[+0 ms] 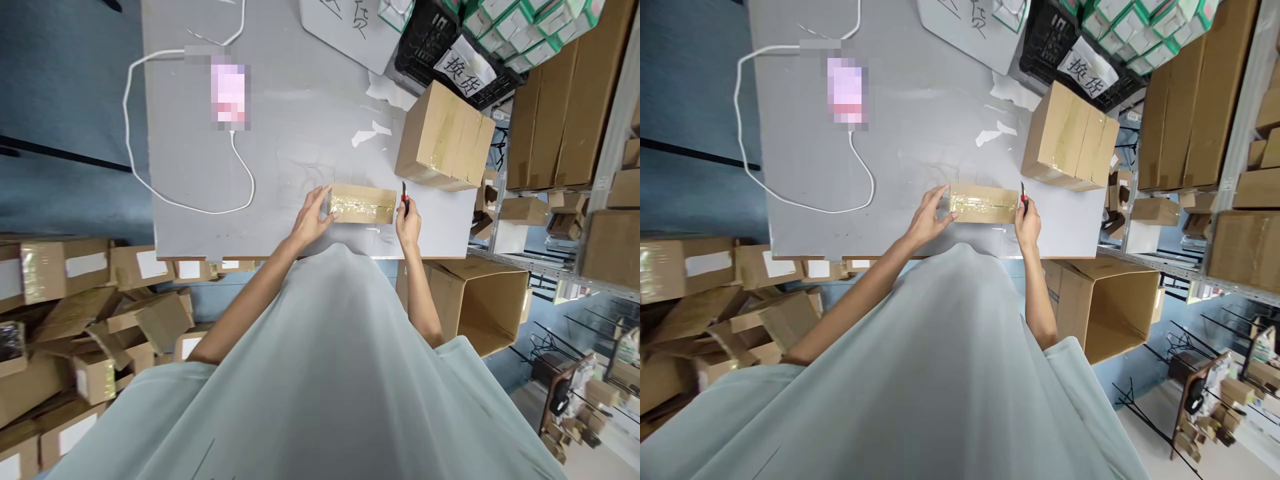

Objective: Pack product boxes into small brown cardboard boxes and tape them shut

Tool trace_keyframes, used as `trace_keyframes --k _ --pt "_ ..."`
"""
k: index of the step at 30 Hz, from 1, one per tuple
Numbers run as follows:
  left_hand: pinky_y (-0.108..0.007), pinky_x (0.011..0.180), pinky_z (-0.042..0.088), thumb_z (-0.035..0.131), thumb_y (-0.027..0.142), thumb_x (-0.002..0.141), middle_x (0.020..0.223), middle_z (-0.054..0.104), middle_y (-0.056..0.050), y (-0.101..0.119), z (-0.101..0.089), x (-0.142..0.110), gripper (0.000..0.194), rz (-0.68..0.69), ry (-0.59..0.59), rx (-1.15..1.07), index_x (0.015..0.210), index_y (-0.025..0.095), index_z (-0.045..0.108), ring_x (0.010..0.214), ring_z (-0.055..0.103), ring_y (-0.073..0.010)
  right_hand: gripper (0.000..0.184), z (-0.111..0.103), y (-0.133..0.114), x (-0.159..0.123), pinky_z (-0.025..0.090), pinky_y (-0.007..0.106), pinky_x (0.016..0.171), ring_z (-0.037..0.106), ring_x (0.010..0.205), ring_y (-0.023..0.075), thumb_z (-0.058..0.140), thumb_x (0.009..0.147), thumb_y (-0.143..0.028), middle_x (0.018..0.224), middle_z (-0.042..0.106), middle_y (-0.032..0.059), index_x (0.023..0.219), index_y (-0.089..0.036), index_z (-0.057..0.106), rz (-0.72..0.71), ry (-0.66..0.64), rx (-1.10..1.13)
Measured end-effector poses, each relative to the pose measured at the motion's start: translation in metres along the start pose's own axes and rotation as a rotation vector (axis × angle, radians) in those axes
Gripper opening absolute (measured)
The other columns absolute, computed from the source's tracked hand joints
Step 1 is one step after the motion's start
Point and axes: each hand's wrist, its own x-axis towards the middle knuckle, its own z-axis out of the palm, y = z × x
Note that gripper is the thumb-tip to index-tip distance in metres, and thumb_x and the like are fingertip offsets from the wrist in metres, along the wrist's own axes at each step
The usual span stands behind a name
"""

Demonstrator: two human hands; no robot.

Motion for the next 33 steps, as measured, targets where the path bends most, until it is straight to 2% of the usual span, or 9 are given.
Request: trace_keyframes --k 2,4,7,10,16,23,30,33 --pt "-0.061 0.14 0.047 0.081 0.072 0.098 0.189 0.041 -0.015 -0.002 -0.003 0.008 0.086 0.049 -0.058 0.001 0.173 0.034 0.062 0.17 0.051 -0.0445 0.056 -0.011 -0.035 -0.002 0.056 0.043 0.109 0.078 0.127 0.0376 0.031 0.125 -0.051 0.14 0.083 0.0198 0.157 -0.022 0.066 -0.012 -0.136 -0.099" --pt "-0.064 0.14 0.046 0.08 0.077 0.098 0.188 0.04 -0.017 -0.004 -0.005 0.013 0.086 0.055 -0.114 -0.032 0.169 0.031 0.065 0.172 0.047 -0.0469 0.05 -0.015 -0.071 -0.002 0.055 0.04 0.105 0.078 0.127 0.0375 0.037 0.126 -0.052 0.139 0.085 0.016 0.15 -0.024 0.07 -0.122 -0.31 -0.242" --pt "-0.061 0.129 0.056 0.079 0.078 0.097 0.182 0.049 -0.021 -0.006 -0.004 0.018 0.094 0.022 -0.169 -0.15 0.173 0.027 0.058 0.167 0.051 -0.0455 0.047 -0.012 -0.112 0.004 0.054 0.036 0.1 0.08 0.126 0.0357 0.04 0.128 -0.051 0.137 0.087 0.0133 0.145 -0.025 0.074 -0.296 -0.523 -0.464" --pt "-0.054 0.12 0.063 0.08 0.073 0.096 0.177 0.056 -0.019 -0.008 -0.001 0.023 0.094 -0.001 -0.189 -0.232 0.174 0.027 0.056 0.159 0.059 -0.0429 0.052 -0.005 -0.135 0.014 0.053 0.037 0.099 0.081 0.126 0.0359 0.035 0.129 -0.05 0.139 0.087 0.0159 0.147 -0.022 0.075 -0.396 -0.628 -0.623" --pt "-0.055 0.122 0.061 0.082 0.06 0.091 0.175 0.058 -0.019 -0.013 0.009 0.027 0.091 0.003 -0.166 -0.268 0.171 0.024 0.059 0.16 0.058 -0.0426 0.057 0.005 -0.153 0.029 0.054 0.04 0.102 0.082 0.126 0.0382 0.033 0.13 -0.049 0.138 0.086 0.0214 0.155 -0.017 0.073 -0.446 -0.703 -0.771" --pt "-0.055 0.124 0.06 0.081 0.052 0.091 0.174 0.061 -0.017 -0.012 0.008 0.026 0.087 -0.003 -0.159 -0.292 0.171 0.025 0.06 0.159 0.059 -0.0408 0.057 0.002 -0.166 0.033 0.055 0.043 0.104 0.081 0.13 0.0405 0.034 0.129 -0.048 0.139 0.085 0.0247 0.158 -0.015 0.071 -0.46 -0.719 -0.82" --pt "-0.056 0.125 0.06 0.082 0.058 0.092 0.178 0.058 -0.018 -0.011 0.005 0.027 0.088 -0.027 -0.177 -0.323 0.17 0.025 0.059 0.158 0.06 -0.0411 0.056 -0.001 -0.172 0.037 0.057 0.046 0.106 0.081 0.131 0.0413 0.034 0.129 -0.045 0.139 0.084 0.0258 0.162 -0.013 0.067 -0.473 -0.735 -0.85" --pt "-0.057 0.123 0.062 0.084 0.064 0.09 0.179 0.057 -0.017 -0.013 0.005 0.029 0.09 -0.045 -0.175 -0.331 0.169 0.027 0.061 0.159 0.06 -0.0421 0.053 0.0 -0.175 0.037 0.058 0.048 0.109 0.08 0.134 0.0407 0.035 0.128 -0.037 0.141 0.083 0.0274 0.16 -0.011 0.068 -0.483 -0.738 -0.849"
